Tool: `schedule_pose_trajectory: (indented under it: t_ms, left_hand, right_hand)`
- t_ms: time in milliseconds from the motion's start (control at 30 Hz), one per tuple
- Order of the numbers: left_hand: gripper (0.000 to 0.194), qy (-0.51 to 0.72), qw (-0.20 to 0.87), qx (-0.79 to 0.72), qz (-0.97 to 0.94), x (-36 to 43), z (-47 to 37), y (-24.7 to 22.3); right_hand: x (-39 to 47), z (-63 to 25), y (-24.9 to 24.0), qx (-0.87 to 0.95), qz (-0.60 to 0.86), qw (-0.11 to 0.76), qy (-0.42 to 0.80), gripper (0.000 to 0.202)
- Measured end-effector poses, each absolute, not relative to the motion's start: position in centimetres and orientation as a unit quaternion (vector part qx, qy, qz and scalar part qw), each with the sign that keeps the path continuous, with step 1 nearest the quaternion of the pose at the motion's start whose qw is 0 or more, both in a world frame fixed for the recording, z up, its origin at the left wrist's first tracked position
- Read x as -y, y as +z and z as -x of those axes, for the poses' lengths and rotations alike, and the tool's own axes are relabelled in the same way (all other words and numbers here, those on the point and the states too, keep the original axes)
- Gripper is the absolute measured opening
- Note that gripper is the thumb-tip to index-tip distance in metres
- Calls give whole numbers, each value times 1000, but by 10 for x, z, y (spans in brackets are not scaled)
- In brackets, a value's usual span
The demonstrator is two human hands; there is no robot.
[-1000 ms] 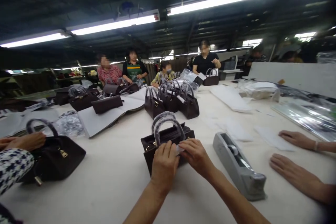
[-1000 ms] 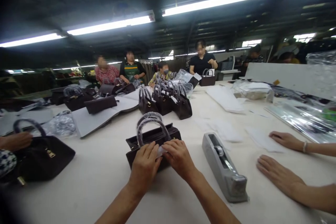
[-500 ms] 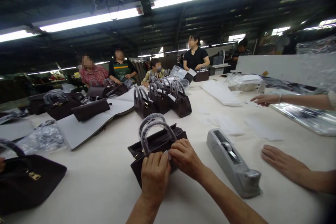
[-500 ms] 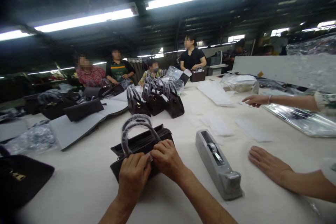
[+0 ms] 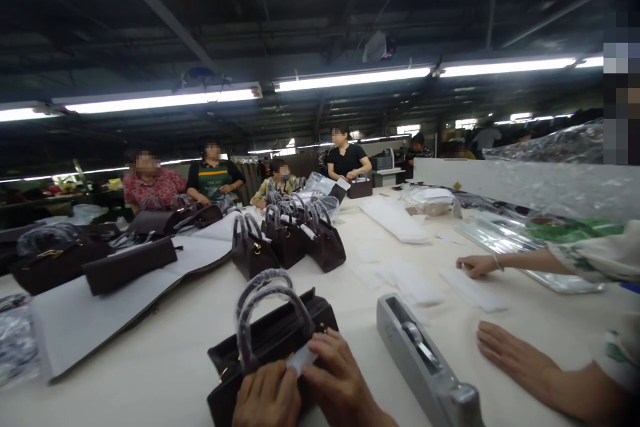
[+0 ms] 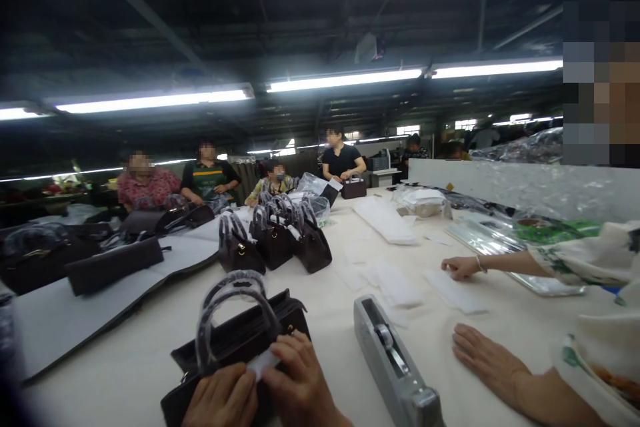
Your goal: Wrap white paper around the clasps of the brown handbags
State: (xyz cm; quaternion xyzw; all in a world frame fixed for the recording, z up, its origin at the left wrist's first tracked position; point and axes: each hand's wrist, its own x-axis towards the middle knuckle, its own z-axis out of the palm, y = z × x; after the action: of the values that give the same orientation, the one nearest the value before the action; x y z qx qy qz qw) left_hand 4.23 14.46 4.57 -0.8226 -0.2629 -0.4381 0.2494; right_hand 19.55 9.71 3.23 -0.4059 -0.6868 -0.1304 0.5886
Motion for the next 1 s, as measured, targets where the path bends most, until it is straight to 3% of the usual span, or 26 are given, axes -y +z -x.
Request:
schedule_pose_trajectory:
  t_ms: [67,167,267,400,1000]
  left_hand:
    - [14,-430,212,274,834,-139,-41,53]
    - [14,-407,172,291,849,-132,-41,63]
    - [18,-382,173,306,855,-130,-41,67]
    - [22,-354,166,321,863,-130,-41,69]
    - [26,-343,180,295,874,-132,-44,65]
  right_hand:
    - [-89,-183,17,561,477,673,70,19]
    - [-83,-159,9,322,473,711,408,28]
    - [-88,-142,17,185,346,741,546,35]
    - [-98,-132,27,87,263,774,570,33]
    - [-111,-124,21,30,295,799,523,33]
